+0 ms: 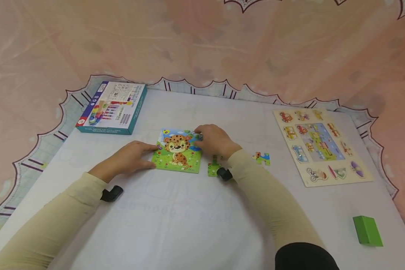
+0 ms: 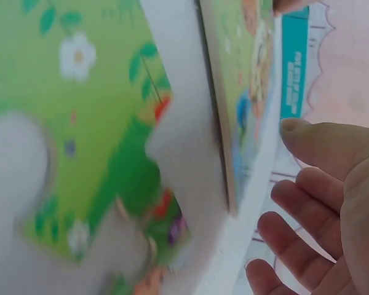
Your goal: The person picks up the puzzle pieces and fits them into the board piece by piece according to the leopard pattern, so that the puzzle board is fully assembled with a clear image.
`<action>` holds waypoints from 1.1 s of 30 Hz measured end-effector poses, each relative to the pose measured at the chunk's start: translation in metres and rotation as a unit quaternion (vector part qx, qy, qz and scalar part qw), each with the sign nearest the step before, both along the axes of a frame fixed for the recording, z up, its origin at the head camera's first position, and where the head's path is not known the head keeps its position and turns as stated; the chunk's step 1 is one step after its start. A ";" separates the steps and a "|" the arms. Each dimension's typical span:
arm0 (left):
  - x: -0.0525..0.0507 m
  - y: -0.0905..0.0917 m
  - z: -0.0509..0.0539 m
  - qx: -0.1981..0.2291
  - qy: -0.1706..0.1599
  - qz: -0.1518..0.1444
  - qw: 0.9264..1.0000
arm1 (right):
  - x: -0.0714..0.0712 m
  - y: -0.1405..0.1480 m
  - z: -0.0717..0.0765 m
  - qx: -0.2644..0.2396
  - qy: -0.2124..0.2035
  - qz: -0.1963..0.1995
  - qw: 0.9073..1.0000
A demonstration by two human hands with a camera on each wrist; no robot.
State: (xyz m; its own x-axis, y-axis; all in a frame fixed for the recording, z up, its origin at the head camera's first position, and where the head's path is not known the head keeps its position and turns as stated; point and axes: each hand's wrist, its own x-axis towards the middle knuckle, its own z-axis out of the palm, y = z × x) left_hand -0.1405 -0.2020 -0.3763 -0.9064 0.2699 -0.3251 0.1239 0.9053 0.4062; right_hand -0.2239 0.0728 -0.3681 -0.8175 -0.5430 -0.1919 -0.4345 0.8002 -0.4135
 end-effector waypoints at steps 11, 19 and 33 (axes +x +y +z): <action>0.000 0.000 0.000 -0.004 0.001 -0.005 1.000 | 0.002 0.036 0.009 -0.006 -0.019 -0.017 1.000; 0.000 -0.001 0.000 -0.003 0.001 -0.005 1.000 | 0.006 0.055 0.006 0.011 -0.024 -0.032 0.999; -0.001 0.000 0.000 -0.003 -0.003 -0.004 1.000 | 0.020 0.079 -0.009 0.021 -0.012 -0.008 1.000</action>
State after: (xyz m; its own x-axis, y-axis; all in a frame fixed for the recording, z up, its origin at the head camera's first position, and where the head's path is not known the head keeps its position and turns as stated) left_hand -0.1411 -0.2020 -0.3765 -0.9024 0.2747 -0.3319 0.1286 0.9070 0.4010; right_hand -0.2037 0.1521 -0.3766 -0.8212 -0.5204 -0.2342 -0.4108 0.8239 -0.3903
